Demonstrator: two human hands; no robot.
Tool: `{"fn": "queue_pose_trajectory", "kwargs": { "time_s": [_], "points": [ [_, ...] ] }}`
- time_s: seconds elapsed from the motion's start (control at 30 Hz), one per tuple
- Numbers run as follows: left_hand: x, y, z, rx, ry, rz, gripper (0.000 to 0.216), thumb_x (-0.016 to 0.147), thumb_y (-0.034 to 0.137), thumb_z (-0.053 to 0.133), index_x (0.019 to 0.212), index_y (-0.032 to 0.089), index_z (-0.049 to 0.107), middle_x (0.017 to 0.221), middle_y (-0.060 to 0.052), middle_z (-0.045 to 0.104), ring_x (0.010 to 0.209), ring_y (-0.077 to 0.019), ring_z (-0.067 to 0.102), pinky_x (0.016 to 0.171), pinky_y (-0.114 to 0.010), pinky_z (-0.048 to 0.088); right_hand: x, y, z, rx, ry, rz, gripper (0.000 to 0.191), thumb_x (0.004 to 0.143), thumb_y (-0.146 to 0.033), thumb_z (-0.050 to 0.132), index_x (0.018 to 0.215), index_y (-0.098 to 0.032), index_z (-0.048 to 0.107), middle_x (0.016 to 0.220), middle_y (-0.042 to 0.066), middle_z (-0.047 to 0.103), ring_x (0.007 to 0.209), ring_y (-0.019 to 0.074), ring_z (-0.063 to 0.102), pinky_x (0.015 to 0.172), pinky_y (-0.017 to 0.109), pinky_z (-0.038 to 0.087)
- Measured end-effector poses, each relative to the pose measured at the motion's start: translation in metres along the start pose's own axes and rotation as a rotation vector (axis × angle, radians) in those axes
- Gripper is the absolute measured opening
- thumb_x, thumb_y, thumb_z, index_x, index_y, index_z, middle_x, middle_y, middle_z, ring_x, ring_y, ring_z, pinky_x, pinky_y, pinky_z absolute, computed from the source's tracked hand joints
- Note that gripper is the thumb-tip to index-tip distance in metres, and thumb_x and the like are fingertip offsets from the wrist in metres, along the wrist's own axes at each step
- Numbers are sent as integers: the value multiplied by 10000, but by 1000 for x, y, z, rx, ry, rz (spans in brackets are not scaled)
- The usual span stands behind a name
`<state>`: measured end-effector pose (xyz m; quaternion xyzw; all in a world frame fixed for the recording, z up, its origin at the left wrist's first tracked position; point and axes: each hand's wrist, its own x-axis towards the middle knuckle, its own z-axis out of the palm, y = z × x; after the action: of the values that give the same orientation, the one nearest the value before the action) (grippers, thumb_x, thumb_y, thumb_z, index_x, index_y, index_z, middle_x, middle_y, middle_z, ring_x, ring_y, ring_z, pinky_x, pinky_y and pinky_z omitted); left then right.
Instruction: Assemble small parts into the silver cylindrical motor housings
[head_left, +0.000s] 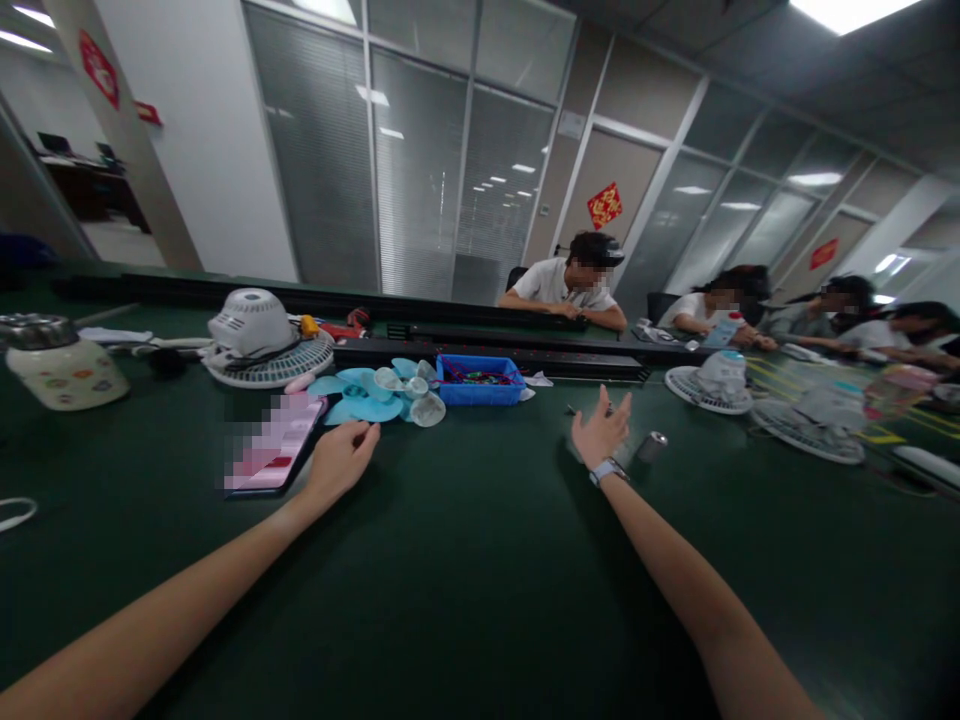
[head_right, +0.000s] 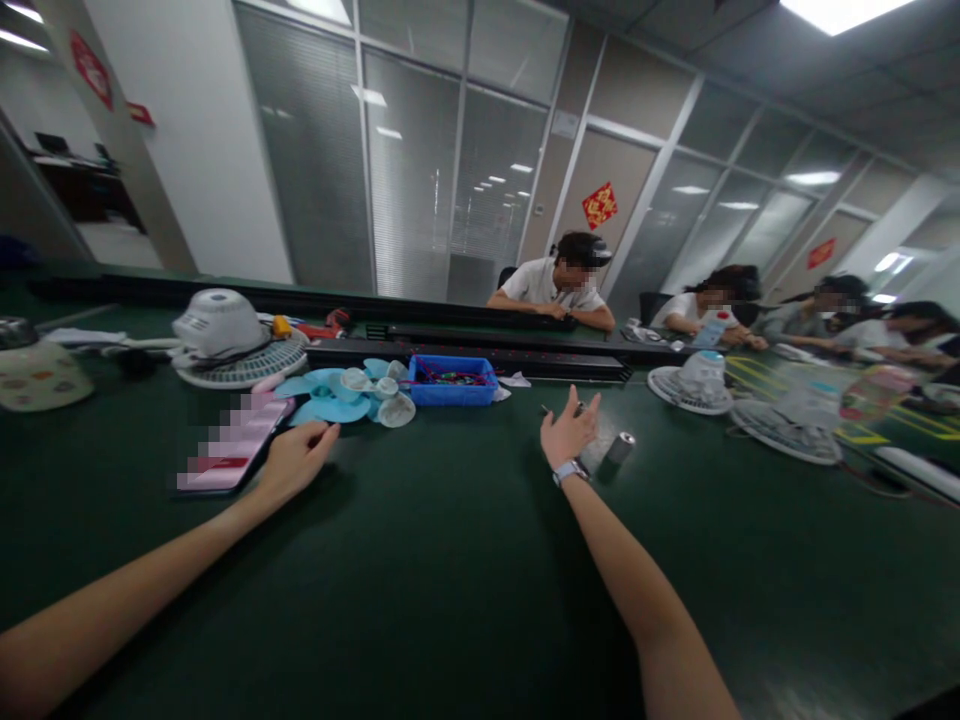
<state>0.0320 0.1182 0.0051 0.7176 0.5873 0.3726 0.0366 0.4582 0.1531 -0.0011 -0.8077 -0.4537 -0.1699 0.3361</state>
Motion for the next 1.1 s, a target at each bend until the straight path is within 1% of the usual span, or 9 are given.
{"fn": "queue_pose_trajectory", "kwargs": {
  "time_s": [0.1,0.17,0.23,0.43,0.6,0.73,0.93,1.0,1.1],
  "points": [
    [0,0,0,-5,-4,3,408,905,427,375,573,206,458,604,-13,566,596,-176,516,584,-276,325,7,13,9,54,-63,100,659,868,-326,448,1478,-181,247,1469,269,281,1235,376,472,903,523,405],
    [0,1,0,-6,-3,4,410,908,428,375,575,203,461,612,-14,570,591,-172,515,585,-276,326,11,18,13,90,-94,110,601,873,-317,432,1445,-184,306,1368,237,437,1179,346,520,878,489,429],
    [0,2,-1,-5,-2,4,412,908,428,376,574,202,462,613,-15,573,584,-170,513,578,-276,323,14,21,15,123,-104,107,542,874,-297,424,1403,-190,364,1293,200,519,1152,319,535,881,456,431],
    [0,3,-2,-3,-5,2,408,904,422,375,581,201,488,600,-18,581,591,-175,520,579,-274,334,22,21,14,175,-89,141,439,859,-228,430,1294,-175,452,1144,161,596,1031,275,578,839,390,423],
    [-1,1,-1,-13,-4,18,410,909,428,385,582,201,486,614,-19,593,592,-174,515,581,-276,322,23,13,1,220,-78,146,366,884,-202,395,1239,-180,479,1094,168,602,1017,289,567,856,440,391],
    [-2,3,-1,-34,-4,57,407,911,422,404,579,201,485,620,-17,579,579,-171,500,583,-280,318,0,-17,-18,360,-140,-81,360,926,-254,368,1258,-150,461,1159,180,589,1060,279,556,891,431,400],
    [-8,15,-5,-104,-48,101,410,930,452,421,634,192,534,655,-18,578,609,-173,511,605,-276,351,-90,-87,-50,620,-499,-588,403,885,-300,563,1281,-286,488,1159,23,639,946,157,631,873,296,482],
    [-13,23,-6,-144,-76,111,379,937,457,434,738,182,602,703,-25,612,633,-178,531,606,-274,373,-114,-104,-61,747,-634,-698,463,878,-274,592,1319,-325,462,1217,7,617,983,151,628,907,307,482],
    [-24,38,-8,-208,-133,148,322,931,448,486,1000,187,660,863,-39,673,713,-184,576,632,-267,425,-132,-120,-68,933,-790,-721,544,879,-214,593,1374,-332,400,1255,21,592,1045,166,617,958,351,473]
  ]
}}
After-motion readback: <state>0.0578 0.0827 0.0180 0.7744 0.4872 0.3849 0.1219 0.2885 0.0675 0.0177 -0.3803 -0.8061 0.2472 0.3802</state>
